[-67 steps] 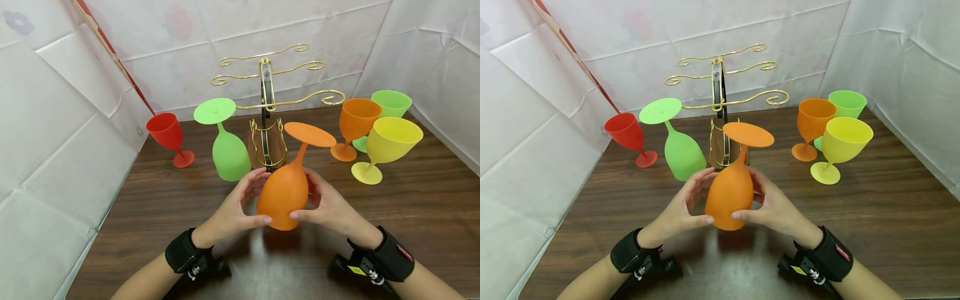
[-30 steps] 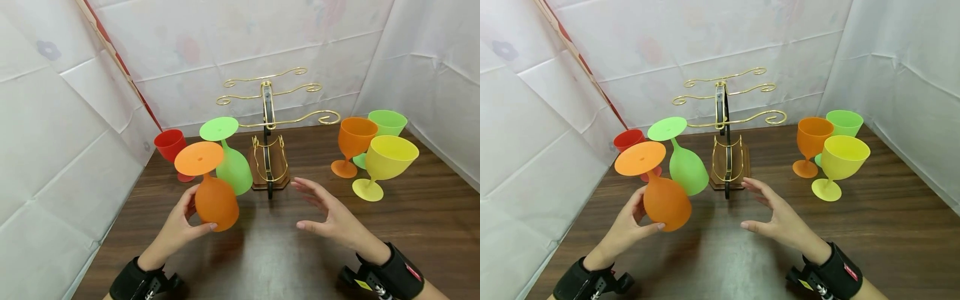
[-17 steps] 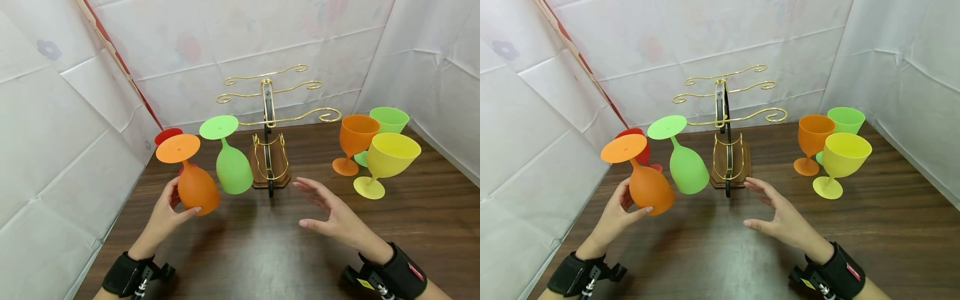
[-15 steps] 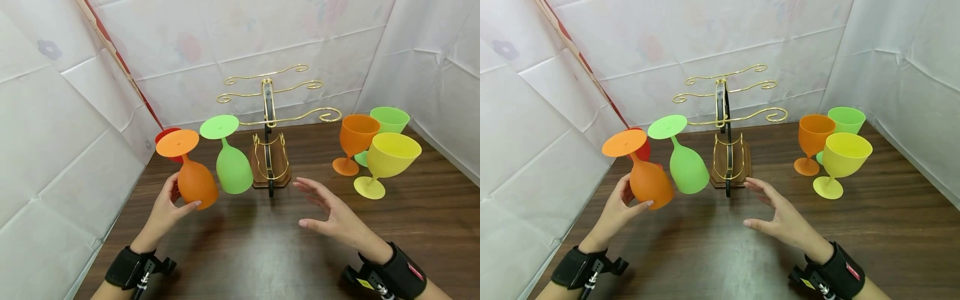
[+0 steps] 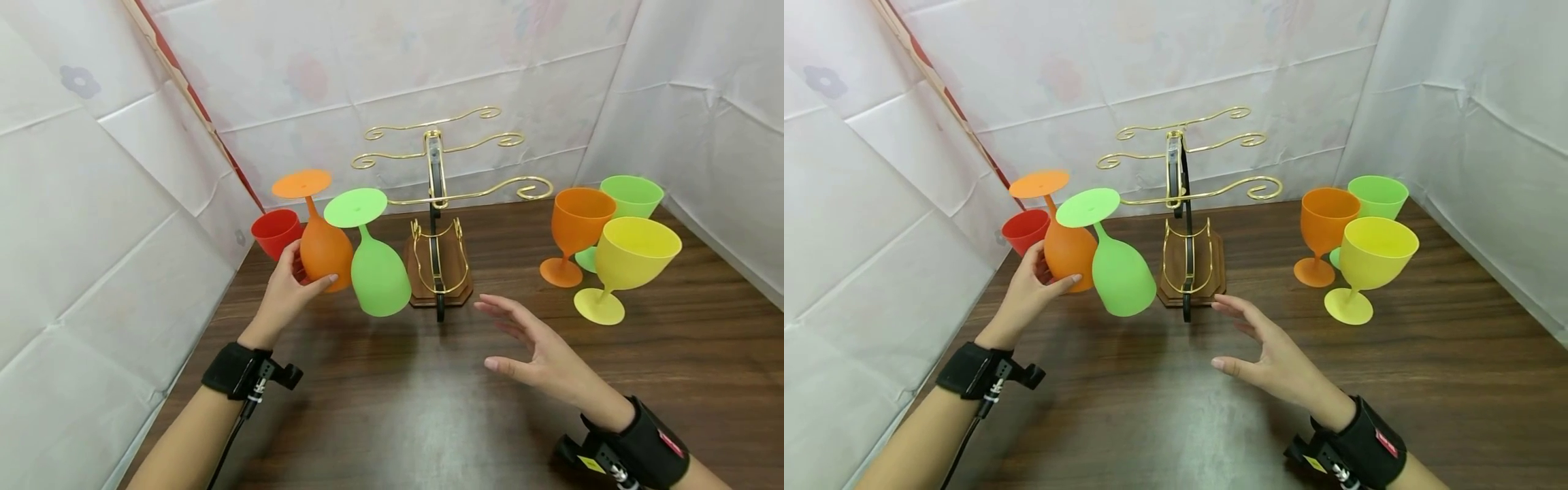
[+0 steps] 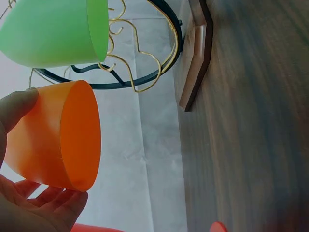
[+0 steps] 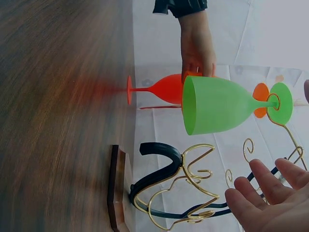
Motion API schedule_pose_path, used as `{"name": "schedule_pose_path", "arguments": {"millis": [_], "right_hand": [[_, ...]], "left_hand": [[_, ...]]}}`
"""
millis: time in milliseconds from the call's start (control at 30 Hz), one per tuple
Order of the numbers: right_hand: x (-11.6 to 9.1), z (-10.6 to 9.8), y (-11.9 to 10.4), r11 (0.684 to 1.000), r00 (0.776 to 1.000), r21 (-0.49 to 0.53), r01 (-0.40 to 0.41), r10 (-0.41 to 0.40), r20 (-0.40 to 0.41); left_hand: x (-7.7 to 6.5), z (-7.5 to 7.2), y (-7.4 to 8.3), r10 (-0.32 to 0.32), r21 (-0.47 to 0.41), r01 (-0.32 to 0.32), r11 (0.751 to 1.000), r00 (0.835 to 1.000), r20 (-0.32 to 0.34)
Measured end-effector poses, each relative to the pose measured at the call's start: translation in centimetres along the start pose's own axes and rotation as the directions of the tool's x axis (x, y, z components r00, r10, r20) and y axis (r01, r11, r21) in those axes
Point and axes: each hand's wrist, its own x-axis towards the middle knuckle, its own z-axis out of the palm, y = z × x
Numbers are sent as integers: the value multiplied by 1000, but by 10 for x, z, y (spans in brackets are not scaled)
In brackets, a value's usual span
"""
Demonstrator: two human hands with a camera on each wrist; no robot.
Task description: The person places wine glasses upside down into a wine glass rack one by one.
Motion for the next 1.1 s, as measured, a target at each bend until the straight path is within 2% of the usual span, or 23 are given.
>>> {"name": "schedule_pose_path", "arguments": {"millis": [233, 433, 500, 567, 833, 933, 1100], "right_hand": [[-4, -3, 3, 1000, 1000, -2, -20, 20, -7], [-6, -4, 5, 999, 999, -7, -39, 39, -10], [-7, -5, 6, 999, 999, -9, -40, 40, -11], [-7, -6, 7, 999, 999, -12, -39, 39, -13], [-9, -10, 8, 998, 998, -29, -61, 60, -28], [-10, -11, 9, 998, 998, -36, -55, 54, -32], [-12, -11, 9, 998, 998, -34, -62, 60, -36]], "left_hand": [[25, 12, 2, 16, -14, -16, 1000, 1000, 21], [46, 28, 7, 72, -9, -72, 997, 996, 62], [48, 32, 16, 93, 0, -93, 996, 993, 79], [52, 34, 18, 103, 3, -103, 995, 990, 96], [59, 37, 39, 91, -32, -86, 996, 977, 191], [66, 41, 41, 105, -43, -98, 994, 974, 200], [79, 48, 36, 139, -92, -122, 988, 970, 200]]}}
